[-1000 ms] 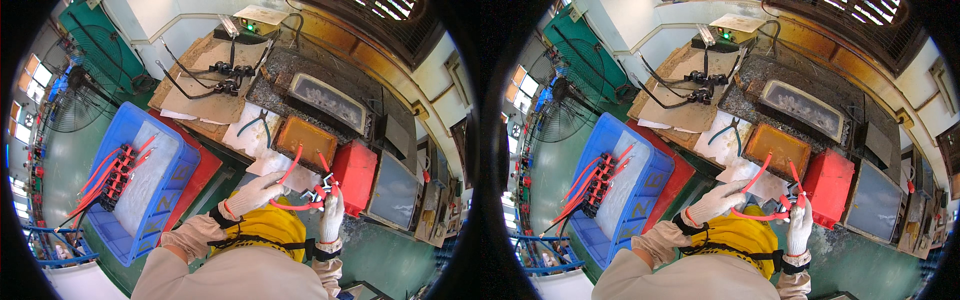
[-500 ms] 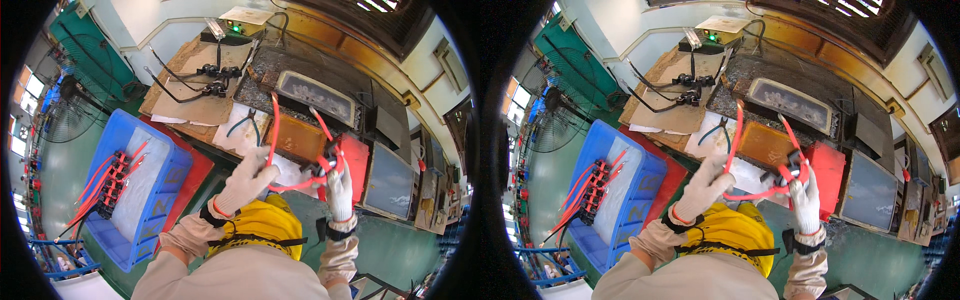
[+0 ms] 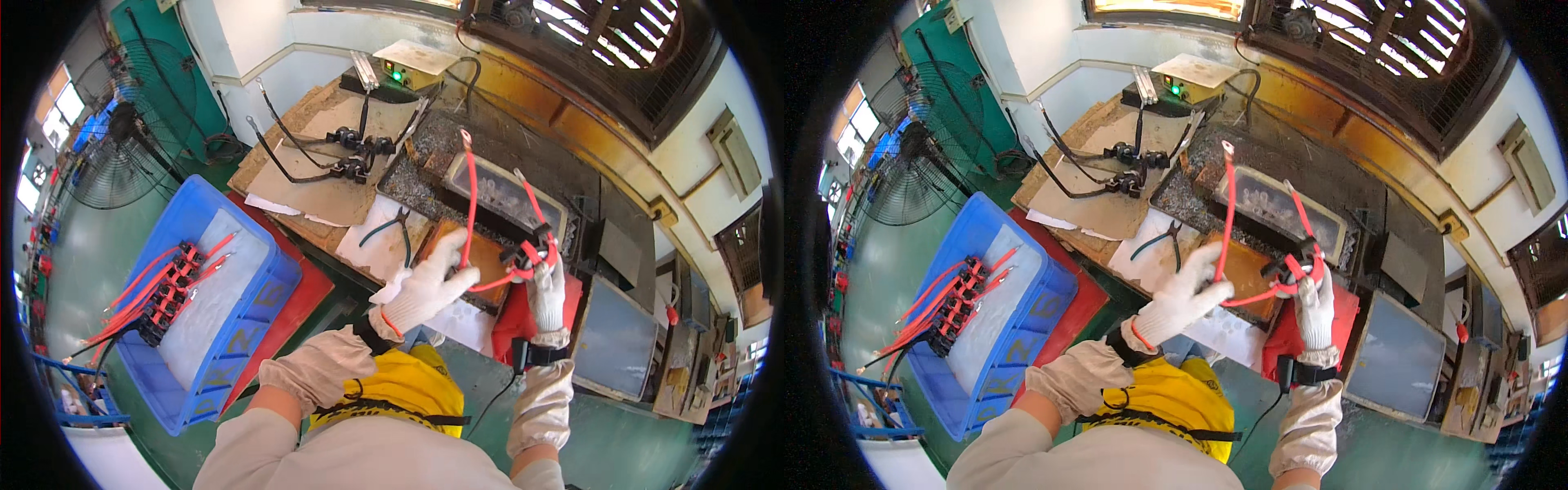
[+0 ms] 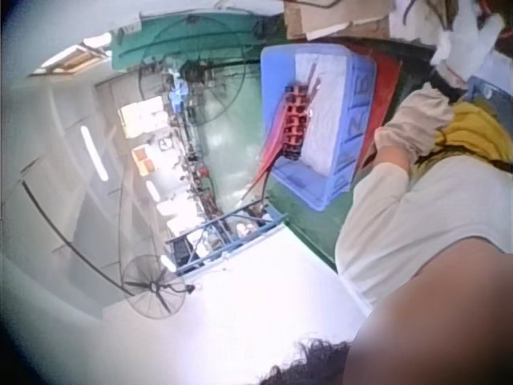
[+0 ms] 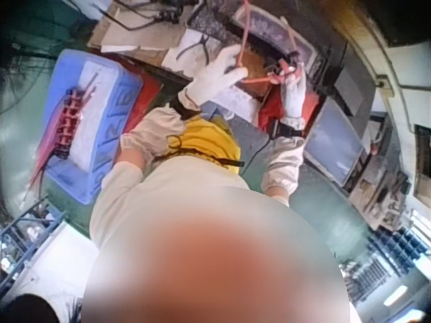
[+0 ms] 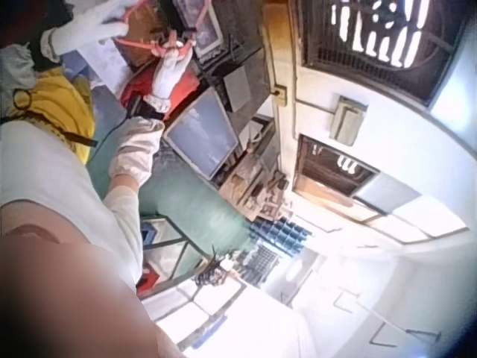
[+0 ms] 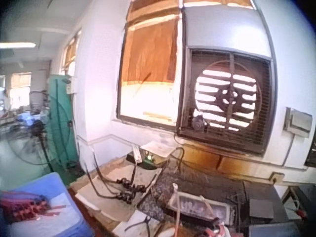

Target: Dipping terminal ends of electrical cables into a soldering machine bath.

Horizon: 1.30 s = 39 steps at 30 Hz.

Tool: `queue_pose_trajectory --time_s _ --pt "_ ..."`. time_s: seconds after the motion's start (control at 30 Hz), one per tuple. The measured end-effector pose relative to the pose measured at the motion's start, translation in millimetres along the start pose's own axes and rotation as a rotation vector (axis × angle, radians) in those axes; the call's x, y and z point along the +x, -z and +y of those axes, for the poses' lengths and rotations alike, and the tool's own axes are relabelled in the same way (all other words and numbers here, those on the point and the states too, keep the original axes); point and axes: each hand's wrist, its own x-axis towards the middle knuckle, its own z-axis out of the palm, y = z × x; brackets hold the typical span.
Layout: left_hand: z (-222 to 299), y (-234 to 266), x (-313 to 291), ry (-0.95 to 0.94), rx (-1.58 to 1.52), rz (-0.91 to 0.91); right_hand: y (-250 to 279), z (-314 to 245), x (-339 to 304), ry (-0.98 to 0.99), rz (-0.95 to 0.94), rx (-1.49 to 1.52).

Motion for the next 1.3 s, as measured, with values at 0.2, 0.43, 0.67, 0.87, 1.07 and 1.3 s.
queue_pose_trajectory --time_s 0.2,0.43,0.67,0.87,1.07,1.3 --pt "-15 -30 26 -0.042 -0.011 -0.120 40 3 -11 0.072 0.170 -0.191" --pt "-4 -42 42 0.097 0.018 -0.206 43 2 -11 0.125 0.374 -0.157" --pt "-21 -50 54 0.092 -0.002 -0.215 40 0 -8 0.086 0.437 -0.173" --pt "-5 -47 55 0.168 0.011 -0.239 46 3 -7 0.075 0.448 -0.225" --pt "-9 -45 56 0.184 -0.060 -0.223 46 3 -7 0.066 0.438 -0.227" --pt "0 -39 60 0.199 -0.052 -0.266 42 0 -6 0.063 0.471 -0.250"
